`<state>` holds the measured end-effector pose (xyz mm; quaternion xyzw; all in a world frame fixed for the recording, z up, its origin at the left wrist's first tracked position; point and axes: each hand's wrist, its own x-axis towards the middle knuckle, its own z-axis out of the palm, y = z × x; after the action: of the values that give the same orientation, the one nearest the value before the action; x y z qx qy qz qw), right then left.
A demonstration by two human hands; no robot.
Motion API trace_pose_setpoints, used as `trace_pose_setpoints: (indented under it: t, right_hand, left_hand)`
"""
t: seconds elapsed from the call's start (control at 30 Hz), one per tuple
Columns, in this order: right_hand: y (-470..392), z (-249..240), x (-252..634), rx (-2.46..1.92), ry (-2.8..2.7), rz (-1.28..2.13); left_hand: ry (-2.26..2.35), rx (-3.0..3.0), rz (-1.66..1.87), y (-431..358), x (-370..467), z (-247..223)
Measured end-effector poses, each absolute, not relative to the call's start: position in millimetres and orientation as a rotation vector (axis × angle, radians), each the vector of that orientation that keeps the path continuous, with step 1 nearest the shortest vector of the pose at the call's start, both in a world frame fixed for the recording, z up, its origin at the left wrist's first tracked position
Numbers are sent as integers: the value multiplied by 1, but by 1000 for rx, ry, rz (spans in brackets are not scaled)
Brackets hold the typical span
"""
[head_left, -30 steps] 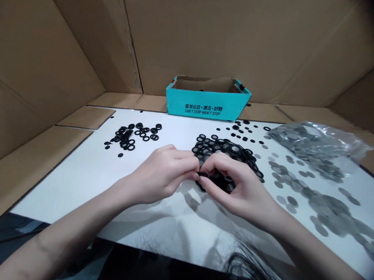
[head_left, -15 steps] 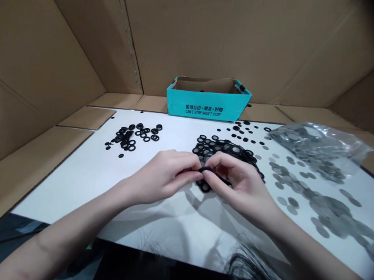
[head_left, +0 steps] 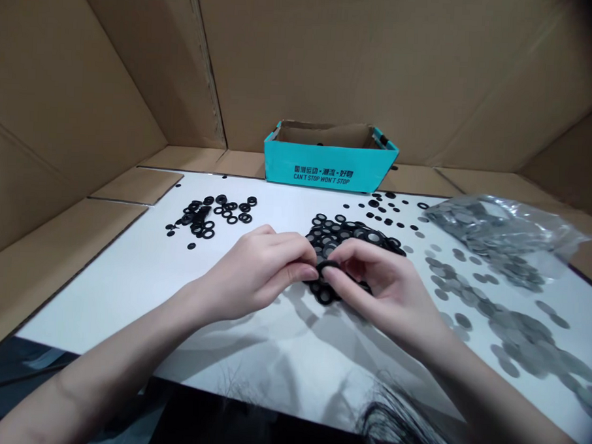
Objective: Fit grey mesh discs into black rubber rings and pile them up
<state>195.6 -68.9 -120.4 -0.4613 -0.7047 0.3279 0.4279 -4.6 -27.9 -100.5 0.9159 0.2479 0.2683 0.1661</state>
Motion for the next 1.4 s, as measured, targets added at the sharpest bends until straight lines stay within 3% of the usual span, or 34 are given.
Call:
trace_pose_setpoints:
  t: [0.17,0.43,0.7,1.4]
  right_hand:
    - [-68,-119,196,-1189,-1676,917]
    - [-69,-115,196,-1189,-1809,696]
    - [-69,-117,196,-1224,-1753,816]
    - [-67,-116,200,-1158,-1929,647]
  left_hand:
    - [735,2540,717,-32,-1,-104]
    - [689,2490,829,-33,0,-105]
    - [722,2611,722,-32,1,-106]
    - [763,2690,769,-25,-3,-107]
